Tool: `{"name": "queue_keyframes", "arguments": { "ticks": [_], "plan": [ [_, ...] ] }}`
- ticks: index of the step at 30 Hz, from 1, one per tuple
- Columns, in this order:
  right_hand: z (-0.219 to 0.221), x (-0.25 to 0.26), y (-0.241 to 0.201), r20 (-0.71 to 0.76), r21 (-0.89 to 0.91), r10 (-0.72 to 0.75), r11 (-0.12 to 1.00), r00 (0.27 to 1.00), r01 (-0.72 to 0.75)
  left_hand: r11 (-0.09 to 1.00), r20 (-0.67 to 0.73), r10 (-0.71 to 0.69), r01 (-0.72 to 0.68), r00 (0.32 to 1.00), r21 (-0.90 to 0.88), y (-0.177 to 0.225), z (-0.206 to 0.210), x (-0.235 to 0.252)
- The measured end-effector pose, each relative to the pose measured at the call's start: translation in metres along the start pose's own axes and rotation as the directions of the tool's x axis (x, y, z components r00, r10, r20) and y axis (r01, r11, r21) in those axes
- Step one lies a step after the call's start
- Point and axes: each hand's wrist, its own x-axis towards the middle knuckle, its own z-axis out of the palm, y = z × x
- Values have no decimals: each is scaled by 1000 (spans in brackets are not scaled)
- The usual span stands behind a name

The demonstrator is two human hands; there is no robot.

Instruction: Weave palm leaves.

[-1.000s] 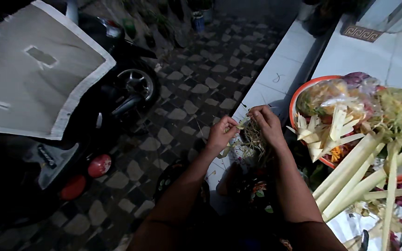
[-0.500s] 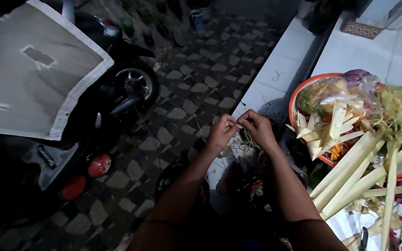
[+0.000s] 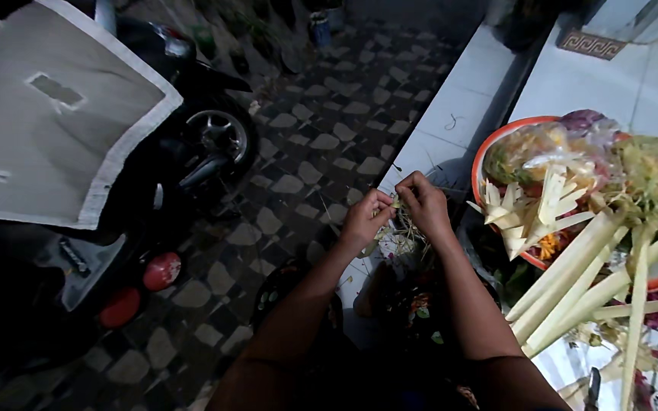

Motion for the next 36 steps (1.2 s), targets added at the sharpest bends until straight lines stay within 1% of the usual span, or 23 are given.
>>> {"name": "queue_keyframes", "arguments": {
  "ticks": [4,8,14,18,19,21,24,26,29,32,36],
  "plan": [
    [-1,0,1,-36,25,-11,1000,999,12,999,26,-44,44,999,-9,0,-1,1],
    [-1,0,1,-32,47,6,999,999,-5,994,46,-101,103,994,-33,2,0,1],
    [2,3,7,-43,54,-4,999,999,6,992,59,-122,122,991,13,-2,1,1],
    [3,3,8,-72,77,20,997,997,-15,992,77,-127,127,989,-2,-2,1,3],
    [3,4,9,-62,93,25,995,998,-19,992,70,-124,126,990,-12,-3,0,3],
    [-1,4,7,10,123,56,991,998,-57,992,33,-119,120,992,-37,-3,-1,2],
    [-5,3,6,112,89,101,990,989,-111,991,-12,-120,118,993,-70,-1,-4,1],
    [-6,3,8,146,75,96,991,985,-108,992,-22,-107,106,994,-63,-1,-4,1],
    [-5,3,8,169,124,60,989,984,-81,995,-13,-98,97,995,-31,-1,-4,0],
    [-1,2,6,141,171,70,981,987,-94,994,17,-108,108,994,-10,1,-3,1],
    [7,4,12,68,226,49,972,996,-63,995,36,-100,100,994,-3,1,-2,3]
  ]
}}
